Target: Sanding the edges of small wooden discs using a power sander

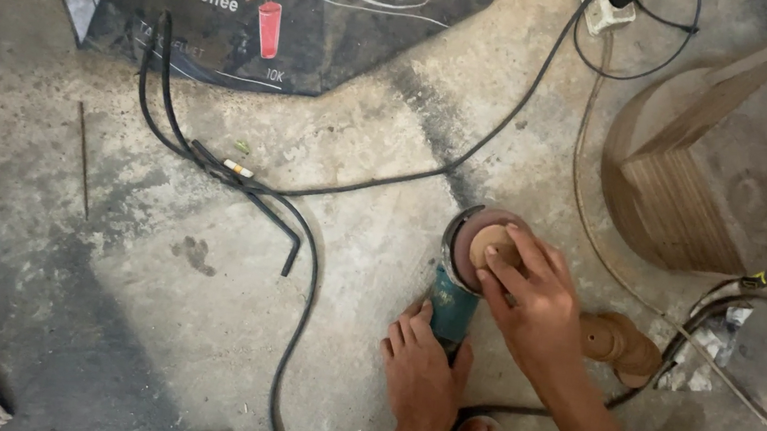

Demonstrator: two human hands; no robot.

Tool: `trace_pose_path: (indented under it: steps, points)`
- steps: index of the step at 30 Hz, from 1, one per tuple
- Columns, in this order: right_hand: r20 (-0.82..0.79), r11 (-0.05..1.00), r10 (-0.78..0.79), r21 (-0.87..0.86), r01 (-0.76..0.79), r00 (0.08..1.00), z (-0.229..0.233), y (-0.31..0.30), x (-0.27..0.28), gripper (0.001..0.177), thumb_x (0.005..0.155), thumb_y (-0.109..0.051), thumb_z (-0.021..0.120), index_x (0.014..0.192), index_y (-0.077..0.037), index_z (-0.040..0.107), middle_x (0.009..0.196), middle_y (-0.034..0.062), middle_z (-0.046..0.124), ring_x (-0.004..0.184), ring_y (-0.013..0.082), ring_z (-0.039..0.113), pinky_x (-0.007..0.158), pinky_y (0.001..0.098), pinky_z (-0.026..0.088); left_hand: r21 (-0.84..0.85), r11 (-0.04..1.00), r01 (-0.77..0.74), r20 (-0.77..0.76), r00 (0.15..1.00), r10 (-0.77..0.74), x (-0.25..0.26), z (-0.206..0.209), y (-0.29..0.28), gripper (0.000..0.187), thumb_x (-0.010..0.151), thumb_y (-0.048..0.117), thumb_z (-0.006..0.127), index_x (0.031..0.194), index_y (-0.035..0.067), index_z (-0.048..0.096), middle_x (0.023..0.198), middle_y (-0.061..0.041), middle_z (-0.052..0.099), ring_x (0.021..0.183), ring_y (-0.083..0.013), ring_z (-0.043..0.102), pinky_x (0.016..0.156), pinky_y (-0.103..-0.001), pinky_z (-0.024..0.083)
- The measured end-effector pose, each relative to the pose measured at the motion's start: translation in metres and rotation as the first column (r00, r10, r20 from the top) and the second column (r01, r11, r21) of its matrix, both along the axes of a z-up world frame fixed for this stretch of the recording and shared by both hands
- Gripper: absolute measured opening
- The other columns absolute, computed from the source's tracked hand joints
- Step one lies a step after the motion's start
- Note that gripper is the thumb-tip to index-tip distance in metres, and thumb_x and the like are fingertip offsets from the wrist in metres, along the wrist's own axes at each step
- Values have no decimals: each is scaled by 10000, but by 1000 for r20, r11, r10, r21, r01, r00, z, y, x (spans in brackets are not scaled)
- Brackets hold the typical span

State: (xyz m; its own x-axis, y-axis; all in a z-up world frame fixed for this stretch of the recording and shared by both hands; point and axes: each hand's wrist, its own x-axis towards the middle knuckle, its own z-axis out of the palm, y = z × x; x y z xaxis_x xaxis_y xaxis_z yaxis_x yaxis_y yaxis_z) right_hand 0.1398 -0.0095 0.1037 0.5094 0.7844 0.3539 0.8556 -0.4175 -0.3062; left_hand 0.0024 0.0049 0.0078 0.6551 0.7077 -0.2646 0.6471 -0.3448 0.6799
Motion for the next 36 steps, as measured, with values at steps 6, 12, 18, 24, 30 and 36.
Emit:
trace_pose_path:
  steps: [6,12,18,24,30,36]
  points:
    - [-2,1000,0,2,0,1000,0,-3,1,241,807,-3,813,1044,30,779,1386,222,635,1177,372,636,973,436,557,22,1000,-1,-2,1000,1,0,-1,0,708,815,358,821,1343,-2,517,1304,-149,582,1146,-327,552,977,-467,414]
    - [-35,999,-45,-4,45,998,-2,-2,5,226,855,-58,777,1066,22,778,1388,233,637,1194,376,616,972,445,543,52,998,-22,32,999,20,0,3,0,725,772,325,834,1339,4,515,1306,-151,583,1145,-325,553,977,-463,410]
    - [16,996,-83,-24,83,996,-1,-9,-3,223,826,-42,814,1042,1,780,1369,195,651,1168,358,632,941,425,555,60,998,-4,19,1000,3,-1,2,1,720,811,370,813,1350,-5,516,1303,-150,575,1138,-323,551,959,-453,422]
    - [-40,998,-60,-16,59,997,-6,-10,3,264,801,-24,826,1058,-8,769,1377,201,636,1203,367,607,956,447,560,10,1000,14,20,1000,-14,-1,-2,0,703,825,357,813,1338,-8,501,1340,-160,563,1188,-337,539,994,-491,397]
    - [-61,999,-34,-23,33,998,-1,-9,7,288,750,-26,844,1028,-23,768,1345,179,640,1117,336,617,884,418,570,38,999,9,30,1000,-11,-2,1,1,699,826,360,814,1338,-5,509,1301,-163,577,1161,-345,545,986,-495,402]
    - [-52,995,-33,-96,28,998,16,-5,9,293,696,-50,848,983,-30,794,1313,155,669,1090,315,616,891,390,554,60,998,16,2,1000,-16,-1,3,1,730,825,380,811,1363,-6,505,1300,-152,572,1145,-328,548,970,-464,411]
